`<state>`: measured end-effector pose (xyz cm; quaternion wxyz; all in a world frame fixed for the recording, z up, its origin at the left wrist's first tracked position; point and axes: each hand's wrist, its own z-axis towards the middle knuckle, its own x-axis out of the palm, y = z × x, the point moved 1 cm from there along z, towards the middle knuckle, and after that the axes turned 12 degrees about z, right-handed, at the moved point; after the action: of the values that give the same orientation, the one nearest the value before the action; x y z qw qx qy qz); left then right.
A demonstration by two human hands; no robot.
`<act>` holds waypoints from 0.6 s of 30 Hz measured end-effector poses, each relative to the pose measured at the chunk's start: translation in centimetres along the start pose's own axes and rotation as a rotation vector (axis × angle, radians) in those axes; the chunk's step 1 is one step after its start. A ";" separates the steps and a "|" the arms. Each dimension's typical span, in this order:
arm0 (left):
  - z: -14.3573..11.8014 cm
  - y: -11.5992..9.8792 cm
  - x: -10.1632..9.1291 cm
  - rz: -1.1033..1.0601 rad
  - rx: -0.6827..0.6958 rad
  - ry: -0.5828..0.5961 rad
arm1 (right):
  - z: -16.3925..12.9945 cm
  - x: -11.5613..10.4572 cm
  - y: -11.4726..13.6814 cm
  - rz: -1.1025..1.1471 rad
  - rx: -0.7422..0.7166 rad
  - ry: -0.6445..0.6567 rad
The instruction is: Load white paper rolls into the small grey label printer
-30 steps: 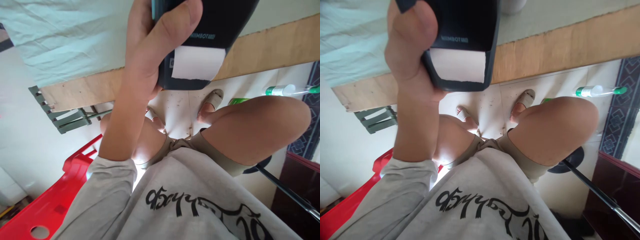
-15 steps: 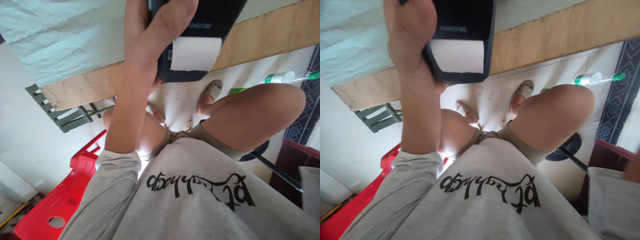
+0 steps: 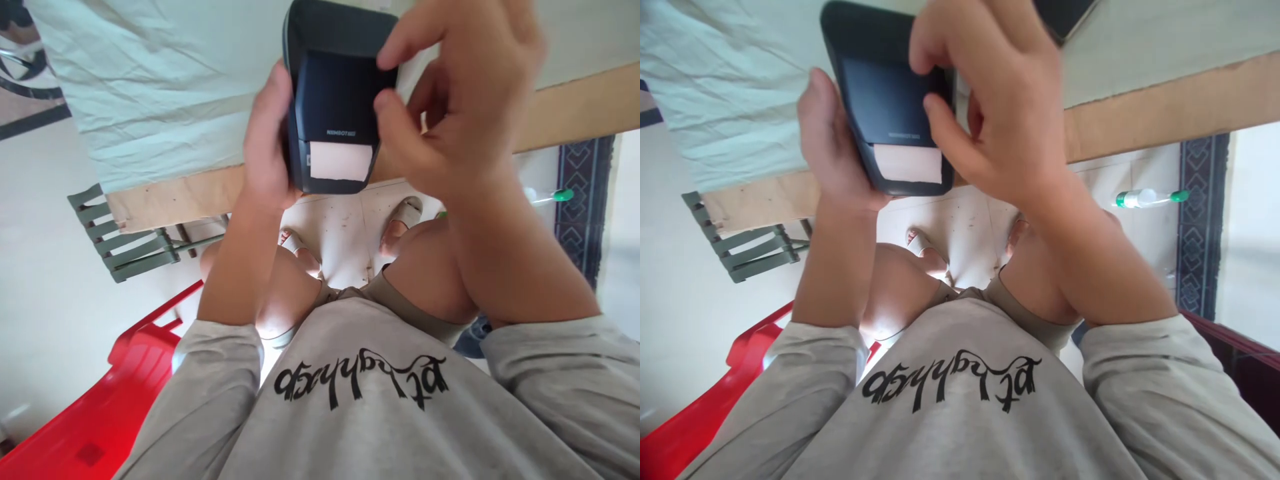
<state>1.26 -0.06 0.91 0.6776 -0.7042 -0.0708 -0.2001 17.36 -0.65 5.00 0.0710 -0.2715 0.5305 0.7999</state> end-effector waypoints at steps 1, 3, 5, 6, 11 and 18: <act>0.0 -0.1 0.2 -0.023 -0.015 -0.019 | 0.2 0.1 0.0 -0.084 -0.072 -0.019; 0.2 -0.1 0.2 -0.049 -0.009 -0.022 | 0.5 0.6 -0.2 -0.219 -0.194 -0.033; 0.5 0.2 -0.3 -0.009 -0.070 0.023 | 0.6 0.9 -0.4 -0.241 -0.212 -0.012; 0.6 0.3 -0.8 0.014 -0.103 0.041 | 0.6 1.0 -0.5 -0.231 -0.206 -0.006; 0.6 0.8 -2.1 0.096 -0.029 -0.013 | 0.7 1.2 -0.5 -0.176 -0.132 0.020; 0.0 -0.2 -1.6 0.055 -0.055 -0.129 | 0.8 1.4 -0.7 -0.136 -0.205 0.079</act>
<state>-0.28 0.20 0.48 0.6573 -0.7355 -0.0896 -0.1375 16.17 0.12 3.94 0.0759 -0.3440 0.4289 0.8318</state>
